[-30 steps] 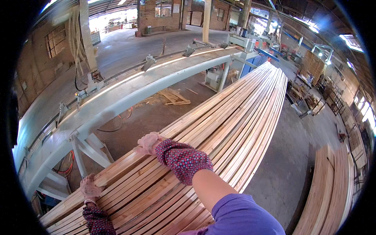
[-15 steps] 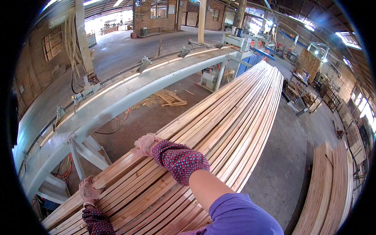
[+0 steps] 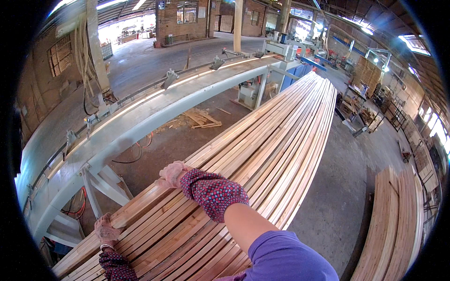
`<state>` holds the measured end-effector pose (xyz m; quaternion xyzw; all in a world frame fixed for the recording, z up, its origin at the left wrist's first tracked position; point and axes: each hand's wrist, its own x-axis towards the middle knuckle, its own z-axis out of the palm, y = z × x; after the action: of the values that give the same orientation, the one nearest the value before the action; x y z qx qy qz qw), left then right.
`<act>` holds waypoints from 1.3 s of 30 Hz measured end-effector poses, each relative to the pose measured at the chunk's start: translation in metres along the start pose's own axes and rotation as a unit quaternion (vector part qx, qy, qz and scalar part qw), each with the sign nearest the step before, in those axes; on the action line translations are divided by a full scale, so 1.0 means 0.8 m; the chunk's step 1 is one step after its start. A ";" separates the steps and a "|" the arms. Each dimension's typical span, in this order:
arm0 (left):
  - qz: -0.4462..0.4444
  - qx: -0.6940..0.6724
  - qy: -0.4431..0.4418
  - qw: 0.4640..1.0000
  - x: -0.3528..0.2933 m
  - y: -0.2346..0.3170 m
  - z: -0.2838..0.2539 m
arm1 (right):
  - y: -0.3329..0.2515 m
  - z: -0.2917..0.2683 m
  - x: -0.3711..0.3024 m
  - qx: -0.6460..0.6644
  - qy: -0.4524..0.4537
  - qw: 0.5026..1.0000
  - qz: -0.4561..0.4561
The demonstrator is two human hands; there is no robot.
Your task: The person repeatedly picks up thin wooden planks from a pile and places them onto a metal conveyor or rack. The person wears patterned gloves and handles the planks one by one, aligning them with the existing stack on the rack.
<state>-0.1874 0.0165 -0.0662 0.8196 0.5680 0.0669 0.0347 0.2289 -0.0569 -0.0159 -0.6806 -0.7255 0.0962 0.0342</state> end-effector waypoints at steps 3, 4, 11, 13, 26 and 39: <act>0.002 0.005 0.003 1.000 -0.001 0.000 -0.001 | -0.003 -0.004 -0.003 0.000 0.004 1.000 -0.005; 0.004 0.006 0.009 1.000 -0.001 -0.005 0.003 | -0.004 -0.005 -0.003 0.002 0.003 1.000 -0.006; 0.022 0.009 0.013 1.000 -0.001 -0.008 0.003 | -0.005 -0.004 0.000 0.003 0.002 1.000 -0.010; 0.022 0.005 0.011 1.000 0.001 -0.004 0.004 | 0.001 0.002 0.002 -0.002 -0.002 1.000 -0.005; 0.024 0.014 0.030 0.999 -0.001 -0.009 0.008 | -0.002 -0.003 0.002 -0.003 -0.018 1.000 0.000; 0.027 0.011 0.042 0.999 -0.005 -0.001 0.002 | -0.003 -0.003 0.004 -0.008 -0.027 0.999 0.014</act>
<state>-0.1890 0.0128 -0.0684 0.8313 0.5476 0.0955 0.0000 0.2268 -0.0540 -0.0134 -0.6877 -0.7177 0.1092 0.0072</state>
